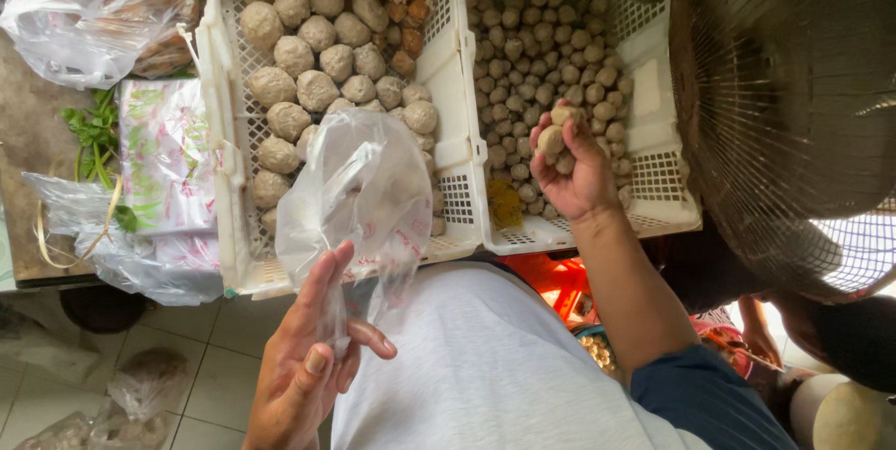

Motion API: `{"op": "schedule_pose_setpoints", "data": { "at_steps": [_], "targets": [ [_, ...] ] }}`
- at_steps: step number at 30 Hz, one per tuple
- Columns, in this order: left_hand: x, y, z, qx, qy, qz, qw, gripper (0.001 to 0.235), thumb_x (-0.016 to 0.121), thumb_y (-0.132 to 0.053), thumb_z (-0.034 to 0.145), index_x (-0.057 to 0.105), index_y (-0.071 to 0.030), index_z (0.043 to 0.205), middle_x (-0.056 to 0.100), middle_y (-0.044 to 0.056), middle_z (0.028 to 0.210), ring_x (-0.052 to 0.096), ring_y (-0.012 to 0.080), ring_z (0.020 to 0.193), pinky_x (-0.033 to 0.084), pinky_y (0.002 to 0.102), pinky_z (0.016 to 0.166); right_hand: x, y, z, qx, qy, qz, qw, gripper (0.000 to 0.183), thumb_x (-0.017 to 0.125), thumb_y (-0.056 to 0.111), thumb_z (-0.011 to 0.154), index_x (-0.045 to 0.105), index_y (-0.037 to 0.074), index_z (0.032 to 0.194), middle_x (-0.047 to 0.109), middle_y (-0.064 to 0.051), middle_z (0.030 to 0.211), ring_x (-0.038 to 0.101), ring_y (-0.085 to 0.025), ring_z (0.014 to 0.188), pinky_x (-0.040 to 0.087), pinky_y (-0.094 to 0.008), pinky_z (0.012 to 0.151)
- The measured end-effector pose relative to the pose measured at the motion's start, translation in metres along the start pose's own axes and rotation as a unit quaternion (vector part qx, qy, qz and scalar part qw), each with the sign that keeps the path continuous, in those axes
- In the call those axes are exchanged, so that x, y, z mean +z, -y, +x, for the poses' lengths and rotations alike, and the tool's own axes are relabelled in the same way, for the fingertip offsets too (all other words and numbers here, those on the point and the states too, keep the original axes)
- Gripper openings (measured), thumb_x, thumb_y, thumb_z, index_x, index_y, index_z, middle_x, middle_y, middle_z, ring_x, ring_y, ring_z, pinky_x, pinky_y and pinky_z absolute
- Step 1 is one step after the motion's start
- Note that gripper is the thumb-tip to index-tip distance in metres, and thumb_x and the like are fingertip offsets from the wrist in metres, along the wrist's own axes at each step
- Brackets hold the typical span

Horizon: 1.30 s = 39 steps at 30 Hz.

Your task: The person picks meatballs from two white crates and places them into a clear plastic bag. They continue filling the bag by hand, then hand the bag to another person who is preparing other items nearby.

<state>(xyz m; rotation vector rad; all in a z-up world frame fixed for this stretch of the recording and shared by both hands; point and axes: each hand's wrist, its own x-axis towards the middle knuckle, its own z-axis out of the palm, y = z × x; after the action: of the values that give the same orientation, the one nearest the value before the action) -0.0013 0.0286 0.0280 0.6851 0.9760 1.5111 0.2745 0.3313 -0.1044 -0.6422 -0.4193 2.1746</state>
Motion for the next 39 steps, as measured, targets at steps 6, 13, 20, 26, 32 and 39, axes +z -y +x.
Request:
{"op": "schedule_pose_setpoints", "data": {
  "at_steps": [6,13,20,26,32,39],
  "targets": [
    [-0.003,-0.016,0.001,0.036,0.036,-0.018,0.999,0.081,0.059,-0.035,0.106,0.017,-0.001,0.167,0.019,0.02,0.177,0.072,0.0251,0.093,0.041,0.023,0.056,0.057,-0.036,-0.057,0.05,0.036,0.009,0.998,0.042,0.072,0.024,0.099,0.058,0.014,0.137,0.066,-0.01,0.121,0.068,-0.024,0.109,0.063,-0.037,0.079],
    [-0.003,-0.025,-0.011,0.029,0.032,0.001,0.999,0.087,0.061,-0.04,0.105,0.014,0.0,0.166,0.02,0.022,0.175,0.073,0.0252,0.095,0.042,0.023,0.056,0.12,-0.094,-0.08,0.2,0.22,0.054,0.953,0.039,0.067,0.012,0.107,0.051,0.009,0.142,0.063,-0.019,0.13,0.069,-0.027,0.115,0.065,-0.039,0.082],
    [-0.009,-0.03,-0.035,0.03,0.015,0.024,0.999,0.096,0.062,-0.051,0.103,0.017,0.003,0.167,0.028,0.025,0.172,0.07,0.022,0.093,0.04,0.023,0.059,0.154,-0.147,-0.075,0.401,0.228,0.007,0.887,0.045,0.064,0.012,0.103,0.048,0.008,0.145,0.062,-0.018,0.13,0.071,-0.026,0.108,0.063,-0.034,0.076],
    [-0.016,-0.021,-0.045,0.036,0.025,0.034,0.998,0.098,0.061,-0.056,0.1,0.016,0.001,0.165,0.021,0.019,0.174,0.072,0.0212,0.085,0.038,0.023,0.054,0.172,-0.176,-0.042,0.29,0.1,-0.095,0.947,0.043,0.062,0.019,0.105,0.047,0.011,0.144,0.063,-0.011,0.124,0.068,-0.022,0.105,0.062,-0.04,0.087],
    [-0.023,-0.018,-0.047,0.046,0.022,0.0,0.999,0.099,0.062,-0.057,0.1,0.015,0.001,0.166,0.022,0.019,0.175,0.071,0.0211,0.088,0.039,0.024,0.056,0.173,-0.171,-0.03,0.303,0.133,0.0,0.944,0.054,0.055,0.042,0.1,0.053,0.007,0.14,0.065,-0.013,0.129,0.064,-0.031,0.119,0.052,-0.052,0.106],
    [-0.024,-0.019,-0.044,0.044,0.03,-0.021,0.998,0.097,0.062,-0.055,0.101,0.015,0.0,0.166,0.021,0.02,0.176,0.072,0.0223,0.091,0.038,0.023,0.057,0.151,-0.184,-0.028,0.347,0.176,0.07,0.918,0.062,0.056,0.054,0.107,0.042,0.01,0.149,0.052,-0.015,0.144,0.054,-0.035,0.134,0.044,-0.058,0.116]
  ]
}}
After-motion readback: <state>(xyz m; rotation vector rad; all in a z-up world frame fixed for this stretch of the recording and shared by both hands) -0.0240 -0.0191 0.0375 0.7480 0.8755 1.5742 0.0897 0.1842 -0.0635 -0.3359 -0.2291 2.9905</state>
